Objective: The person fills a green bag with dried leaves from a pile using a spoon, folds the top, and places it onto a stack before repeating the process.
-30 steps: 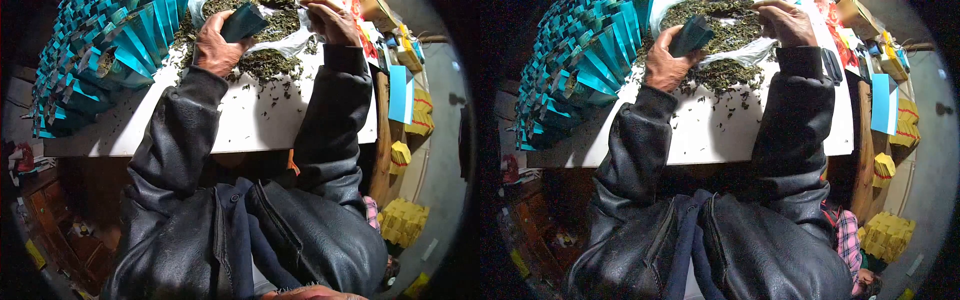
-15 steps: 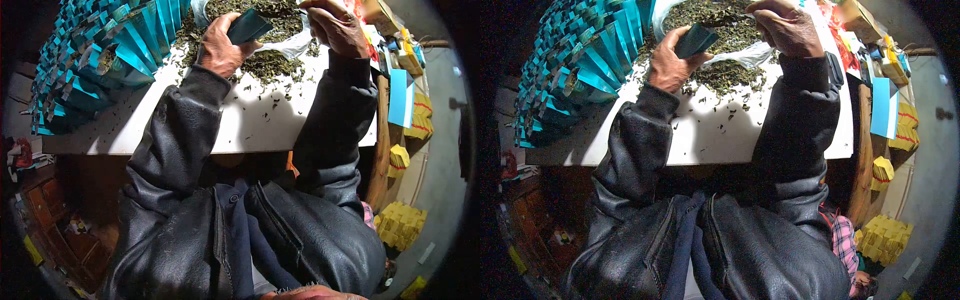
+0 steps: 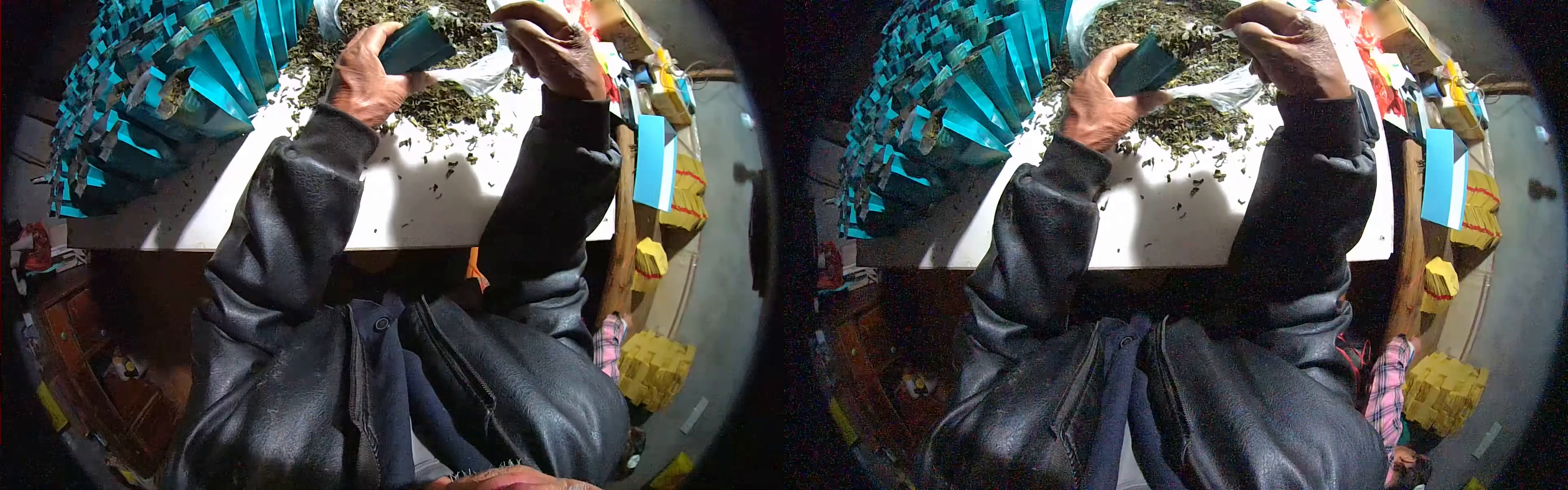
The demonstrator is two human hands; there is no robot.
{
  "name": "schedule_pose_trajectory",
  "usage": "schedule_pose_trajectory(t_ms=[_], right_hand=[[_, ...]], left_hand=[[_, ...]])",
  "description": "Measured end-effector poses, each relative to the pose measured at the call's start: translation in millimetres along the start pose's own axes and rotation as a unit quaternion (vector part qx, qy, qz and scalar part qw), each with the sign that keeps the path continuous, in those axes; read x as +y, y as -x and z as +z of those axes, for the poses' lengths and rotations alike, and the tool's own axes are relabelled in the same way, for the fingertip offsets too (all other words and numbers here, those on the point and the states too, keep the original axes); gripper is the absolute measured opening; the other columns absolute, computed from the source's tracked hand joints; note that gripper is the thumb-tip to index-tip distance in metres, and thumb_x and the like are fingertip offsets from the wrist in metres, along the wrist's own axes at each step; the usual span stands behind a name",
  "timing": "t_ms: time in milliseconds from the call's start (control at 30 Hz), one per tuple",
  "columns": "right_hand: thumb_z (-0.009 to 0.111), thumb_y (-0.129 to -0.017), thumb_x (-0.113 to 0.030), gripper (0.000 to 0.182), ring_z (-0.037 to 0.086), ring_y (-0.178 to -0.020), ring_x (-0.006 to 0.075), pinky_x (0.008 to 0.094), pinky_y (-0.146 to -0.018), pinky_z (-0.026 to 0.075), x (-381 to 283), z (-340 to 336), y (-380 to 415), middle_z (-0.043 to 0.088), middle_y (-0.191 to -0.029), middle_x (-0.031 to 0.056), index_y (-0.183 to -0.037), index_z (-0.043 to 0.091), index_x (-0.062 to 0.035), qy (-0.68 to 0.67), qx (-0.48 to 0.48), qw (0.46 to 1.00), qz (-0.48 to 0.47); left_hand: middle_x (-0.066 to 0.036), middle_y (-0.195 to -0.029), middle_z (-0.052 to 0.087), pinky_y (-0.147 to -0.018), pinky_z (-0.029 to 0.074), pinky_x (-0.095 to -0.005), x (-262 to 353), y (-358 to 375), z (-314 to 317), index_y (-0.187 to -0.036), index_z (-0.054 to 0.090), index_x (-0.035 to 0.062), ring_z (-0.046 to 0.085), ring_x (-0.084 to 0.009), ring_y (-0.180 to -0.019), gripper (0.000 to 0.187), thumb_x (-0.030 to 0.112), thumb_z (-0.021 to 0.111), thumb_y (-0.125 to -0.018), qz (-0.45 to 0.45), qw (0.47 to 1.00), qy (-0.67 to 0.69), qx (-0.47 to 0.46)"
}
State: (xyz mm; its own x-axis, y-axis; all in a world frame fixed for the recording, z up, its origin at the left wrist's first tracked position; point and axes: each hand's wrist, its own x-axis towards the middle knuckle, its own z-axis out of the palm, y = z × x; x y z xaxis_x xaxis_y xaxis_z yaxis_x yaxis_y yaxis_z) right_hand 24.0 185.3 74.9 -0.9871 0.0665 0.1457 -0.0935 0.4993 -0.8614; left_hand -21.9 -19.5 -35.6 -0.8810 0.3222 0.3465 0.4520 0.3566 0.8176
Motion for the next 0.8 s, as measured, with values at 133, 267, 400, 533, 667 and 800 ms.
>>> schedule_pose_trajectory(t_ms=[133, 267, 400, 533, 667, 800], right_hand=[[0.059, -0.077, -0.004, 0.008, 0.060, -0.061, 0.0171, 0.0307, -0.054, 0.048, 10, 17, -7, 0.060, -0.070, 0.0092, -0.085, 0.062, -0.0044, 0.250, 0.067, 0.931, -0.256], [0.063, -0.075, -0.005, 0.010, 0.063, -0.062, 0.0233, 0.0311, -0.054, 0.048, -16, 39, 0, 0.061, -0.070, 0.0112, -0.084, 0.061, -0.0051, 0.212, 0.036, 0.938, -0.272], [0.063, -0.073, -0.001, 0.012, 0.062, -0.059, 0.0215, 0.0287, -0.053, 0.047, -15, 39, -2, 0.061, -0.069, 0.0105, -0.085, 0.062, -0.0044, 0.201, 0.056, 0.912, -0.353], [0.059, -0.078, 0.002, 0.010, 0.055, -0.056, 0.0099, 0.0242, -0.051, 0.044, -20, 31, 5, 0.059, -0.066, 0.0044, -0.085, 0.062, -0.0028, 0.186, 0.140, 0.921, -0.314], [0.056, -0.080, 0.001, 0.009, 0.054, -0.054, 0.0074, 0.0219, -0.048, 0.042, -19, 29, 3, 0.059, -0.066, 0.0029, -0.087, 0.063, -0.0012, 0.098, 0.178, 0.939, -0.279], [0.054, -0.084, -0.007, 0.012, 0.053, -0.050, 0.0092, 0.0230, -0.046, 0.042, 19, 27, -19, 0.060, -0.066, 0.0034, -0.088, 0.062, -0.0004, 0.208, 0.252, 0.920, -0.216]], left_hand=[[-0.008, -0.105, 0.061, -0.087, 0.048, -0.0325, 2, 0, 1, -0.116, 0.054, 0.0059, 0.059, -0.0205, -0.097, 0.074, 0.033, 0.086, -0.056, 0.029, 0.999, -0.019, -0.008], [-0.009, -0.104, 0.061, -0.086, 0.049, -0.0328, 2, 1, -2, -0.117, 0.053, 0.0054, 0.060, -0.0206, -0.095, 0.074, 0.034, 0.085, -0.057, 0.007, 0.999, 0.033, -0.009], [-0.009, -0.099, 0.063, -0.083, 0.051, -0.0320, -1, -1, -3, -0.117, 0.053, 0.0048, 0.062, -0.0203, -0.090, 0.071, 0.033, 0.085, -0.059, 0.014, 0.999, 0.026, 0.017], [-0.009, -0.096, 0.065, -0.081, 0.052, -0.0302, -7, -4, -1, -0.115, 0.052, 0.0024, 0.063, -0.0183, -0.087, 0.068, 0.030, 0.085, -0.061, 0.050, 0.997, 0.019, 0.062], [-0.011, -0.098, 0.064, -0.081, 0.051, -0.0308, -5, -4, -2, -0.116, 0.051, -0.0001, 0.063, -0.0190, -0.088, 0.071, 0.030, 0.085, -0.061, 0.023, 0.995, 0.056, 0.077], [-0.015, -0.101, 0.062, -0.081, 0.051, -0.0307, -10, -4, -1, -0.116, 0.050, -0.0038, 0.062, -0.0215, -0.089, 0.073, 0.029, 0.084, -0.060, 0.012, 0.990, 0.016, 0.142]])
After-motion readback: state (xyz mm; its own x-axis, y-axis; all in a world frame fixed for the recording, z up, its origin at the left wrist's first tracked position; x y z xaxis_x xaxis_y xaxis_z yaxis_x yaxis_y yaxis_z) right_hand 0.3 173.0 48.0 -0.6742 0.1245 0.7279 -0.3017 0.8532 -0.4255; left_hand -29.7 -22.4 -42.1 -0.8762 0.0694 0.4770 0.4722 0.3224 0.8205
